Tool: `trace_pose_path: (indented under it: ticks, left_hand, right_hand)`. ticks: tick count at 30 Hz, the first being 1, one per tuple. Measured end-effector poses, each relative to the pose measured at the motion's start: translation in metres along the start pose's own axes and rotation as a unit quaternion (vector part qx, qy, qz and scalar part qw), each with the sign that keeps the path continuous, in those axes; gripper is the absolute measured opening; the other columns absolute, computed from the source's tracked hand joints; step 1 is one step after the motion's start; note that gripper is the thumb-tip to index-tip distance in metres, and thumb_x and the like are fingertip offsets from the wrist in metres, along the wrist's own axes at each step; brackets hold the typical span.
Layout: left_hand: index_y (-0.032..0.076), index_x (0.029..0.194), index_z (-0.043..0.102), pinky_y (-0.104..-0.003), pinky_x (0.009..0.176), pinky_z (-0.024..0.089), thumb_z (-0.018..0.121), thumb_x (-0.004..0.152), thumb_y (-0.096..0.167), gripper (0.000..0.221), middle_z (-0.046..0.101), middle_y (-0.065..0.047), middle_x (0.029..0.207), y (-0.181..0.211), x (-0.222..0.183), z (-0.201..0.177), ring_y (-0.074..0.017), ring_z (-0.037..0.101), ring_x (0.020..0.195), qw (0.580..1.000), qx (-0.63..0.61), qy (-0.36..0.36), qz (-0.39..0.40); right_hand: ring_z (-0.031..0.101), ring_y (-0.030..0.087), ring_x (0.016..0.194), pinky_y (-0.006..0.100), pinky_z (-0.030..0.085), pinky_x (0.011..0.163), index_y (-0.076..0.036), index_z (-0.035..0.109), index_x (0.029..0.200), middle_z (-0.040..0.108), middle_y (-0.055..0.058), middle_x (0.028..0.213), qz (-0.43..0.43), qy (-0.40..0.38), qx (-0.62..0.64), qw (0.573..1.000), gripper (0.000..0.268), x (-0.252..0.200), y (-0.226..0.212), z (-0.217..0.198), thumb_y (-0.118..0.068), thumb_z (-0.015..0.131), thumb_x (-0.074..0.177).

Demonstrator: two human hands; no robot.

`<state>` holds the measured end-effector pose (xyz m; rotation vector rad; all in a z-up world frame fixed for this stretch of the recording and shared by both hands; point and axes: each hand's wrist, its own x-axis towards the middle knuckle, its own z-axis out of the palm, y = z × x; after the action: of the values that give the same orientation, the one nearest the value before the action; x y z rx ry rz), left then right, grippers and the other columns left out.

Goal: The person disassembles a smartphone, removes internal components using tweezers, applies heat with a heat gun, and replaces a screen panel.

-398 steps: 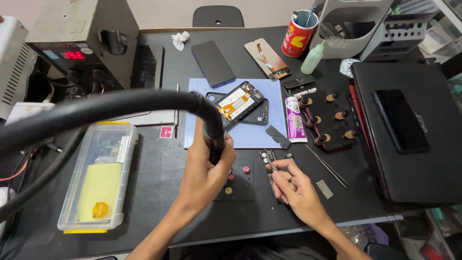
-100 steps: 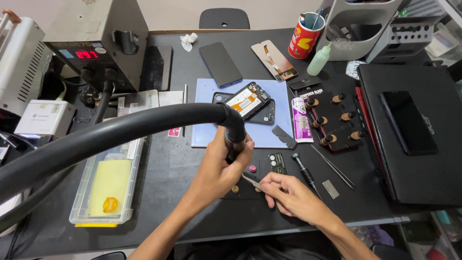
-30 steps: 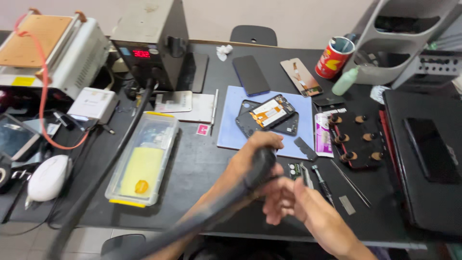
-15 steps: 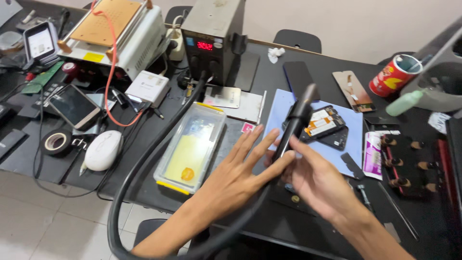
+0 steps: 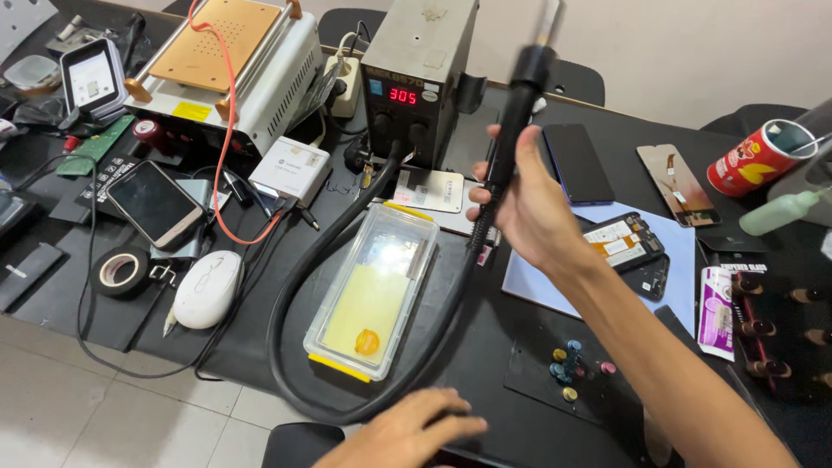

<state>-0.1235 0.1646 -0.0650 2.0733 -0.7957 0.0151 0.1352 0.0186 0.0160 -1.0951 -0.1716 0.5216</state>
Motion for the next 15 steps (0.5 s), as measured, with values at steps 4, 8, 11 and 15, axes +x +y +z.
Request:
trace_pose_path:
  ticks: [4, 8, 11, 15]
  left_hand:
    - [0.007, 0.132, 0.064, -0.046, 0.108, 0.046, 0.062, 0.099, 0.018, 0.035, 0.059, -0.019, 0.129, -0.005, 0.011, 0.013, -0.0379, 0.058, 0.128, 0.999, 0.009, 0.034, 0.02]
    - [0.005, 0.129, 0.065, -0.046, 0.108, 0.047, 0.068, 0.103, 0.029, 0.036, 0.061, -0.019, 0.128, -0.001, 0.029, 0.009, -0.0388, 0.058, 0.13, 0.996, 0.024, 0.087, 0.002]
    - [0.001, 0.121, 0.066, -0.047, 0.108, 0.048, 0.069, 0.103, 0.025, 0.03, 0.061, -0.022, 0.129, 0.0, 0.037, 0.004, -0.0401, 0.058, 0.128, 0.992, 0.023, 0.127, -0.013]
    - [-0.001, 0.089, 0.061, -0.047, 0.107, 0.05, 0.072, 0.101, 0.027, 0.032, 0.061, -0.024, 0.13, -0.008, 0.04, 0.001, -0.0432, 0.06, 0.13, 0.981, 0.069, 0.172, -0.052]
  right_hand:
    - [0.047, 0.012, 0.065, 0.033, 0.044, 0.062, -0.014, 0.05, 0.124, 0.05, 0.003, 0.082, -0.025, -0.003, 0.01, 1.0, 0.059, 0.031, 0.023, 0.006, -0.065, 0.038, 0.099]
    - [0.044, 0.011, 0.059, 0.029, 0.039, 0.056, -0.01, 0.051, 0.107, 0.049, 0.003, 0.077, -0.037, 0.032, 0.038, 0.998, 0.06, 0.058, 0.042, 0.004, -0.069, 0.043, 0.099]
    - [0.044, 0.01, 0.055, 0.029, 0.04, 0.053, -0.009, 0.051, 0.099, 0.05, 0.002, 0.075, -0.059, 0.051, 0.036, 0.996, 0.062, 0.07, 0.054, 0.007, -0.071, 0.044, 0.096]
    - [0.044, 0.009, 0.053, 0.027, 0.039, 0.051, -0.01, 0.05, 0.097, 0.049, 0.002, 0.074, -0.062, 0.045, 0.074, 0.994, 0.062, 0.081, 0.063, 0.021, -0.072, 0.045, 0.095]
